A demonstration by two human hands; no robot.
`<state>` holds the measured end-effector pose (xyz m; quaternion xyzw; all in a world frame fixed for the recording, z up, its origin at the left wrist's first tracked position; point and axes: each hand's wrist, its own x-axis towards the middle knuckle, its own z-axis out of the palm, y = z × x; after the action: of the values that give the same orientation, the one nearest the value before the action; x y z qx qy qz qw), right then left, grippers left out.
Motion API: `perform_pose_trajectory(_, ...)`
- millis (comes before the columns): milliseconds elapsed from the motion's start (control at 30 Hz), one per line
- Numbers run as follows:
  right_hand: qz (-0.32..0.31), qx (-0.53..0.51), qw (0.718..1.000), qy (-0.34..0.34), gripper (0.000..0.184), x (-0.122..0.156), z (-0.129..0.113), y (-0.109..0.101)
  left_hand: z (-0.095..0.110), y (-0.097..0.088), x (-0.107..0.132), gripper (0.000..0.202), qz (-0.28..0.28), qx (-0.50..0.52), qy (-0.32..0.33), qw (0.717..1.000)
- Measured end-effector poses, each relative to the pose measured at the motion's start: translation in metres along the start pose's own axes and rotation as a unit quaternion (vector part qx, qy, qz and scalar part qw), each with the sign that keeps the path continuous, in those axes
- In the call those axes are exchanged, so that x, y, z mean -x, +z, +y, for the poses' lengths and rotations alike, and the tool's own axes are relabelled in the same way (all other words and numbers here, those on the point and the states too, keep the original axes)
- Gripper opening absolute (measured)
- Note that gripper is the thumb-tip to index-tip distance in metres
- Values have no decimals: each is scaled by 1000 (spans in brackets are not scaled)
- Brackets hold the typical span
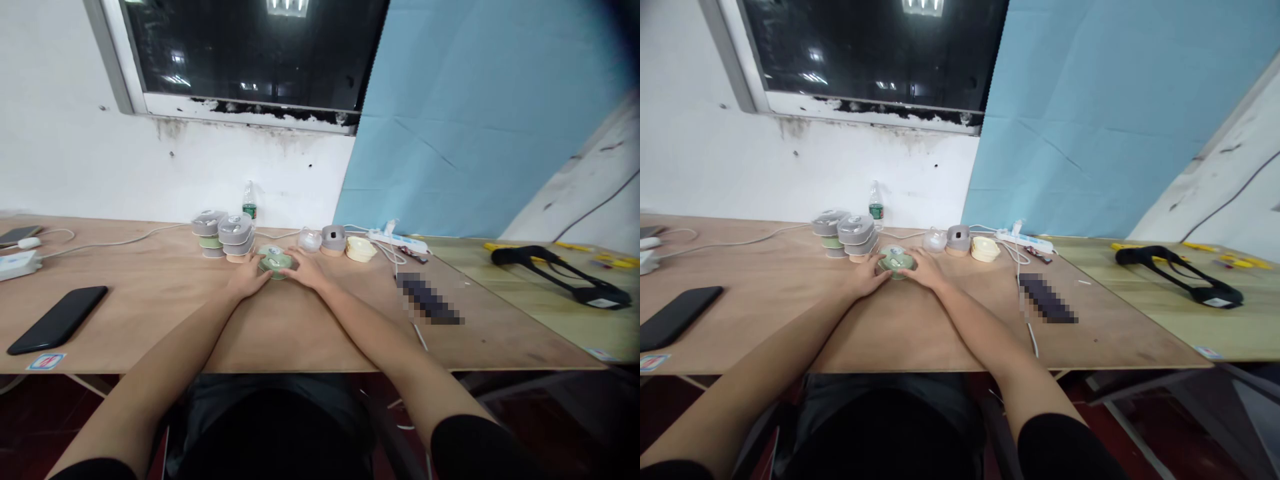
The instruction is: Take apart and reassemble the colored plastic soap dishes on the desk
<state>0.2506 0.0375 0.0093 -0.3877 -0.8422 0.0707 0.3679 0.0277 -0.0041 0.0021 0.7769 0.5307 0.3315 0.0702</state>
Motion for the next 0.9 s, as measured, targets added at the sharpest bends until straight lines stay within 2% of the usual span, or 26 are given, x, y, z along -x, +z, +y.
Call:
perform_pose_trajectory(100, -3, 3, 1000, 24, 68, -1, -1, 6, -2, 1, 0, 61, 2, -3, 2, 1000)
perform_pose_trajectory(333, 16, -41, 988, 148, 48, -3, 4, 8, -4, 5, -1, 72, -5, 5, 1, 1000)
perform_pose_trajectory(567, 68, 88, 975, 190, 49, -4, 3, -11, -9, 7, -1, 66, -23, 4, -6, 1000)
perform_pose_trajectory(767, 68, 87, 960, 258, 28, -5, 28, -17, -9, 7, -2, 63, -27, -3, 1, 1000)
perform_pose_trajectory(900, 106, 85, 949, 285, 27, -5, 46, -18, -7, 5, -2, 65, -44, -12, -6, 999)
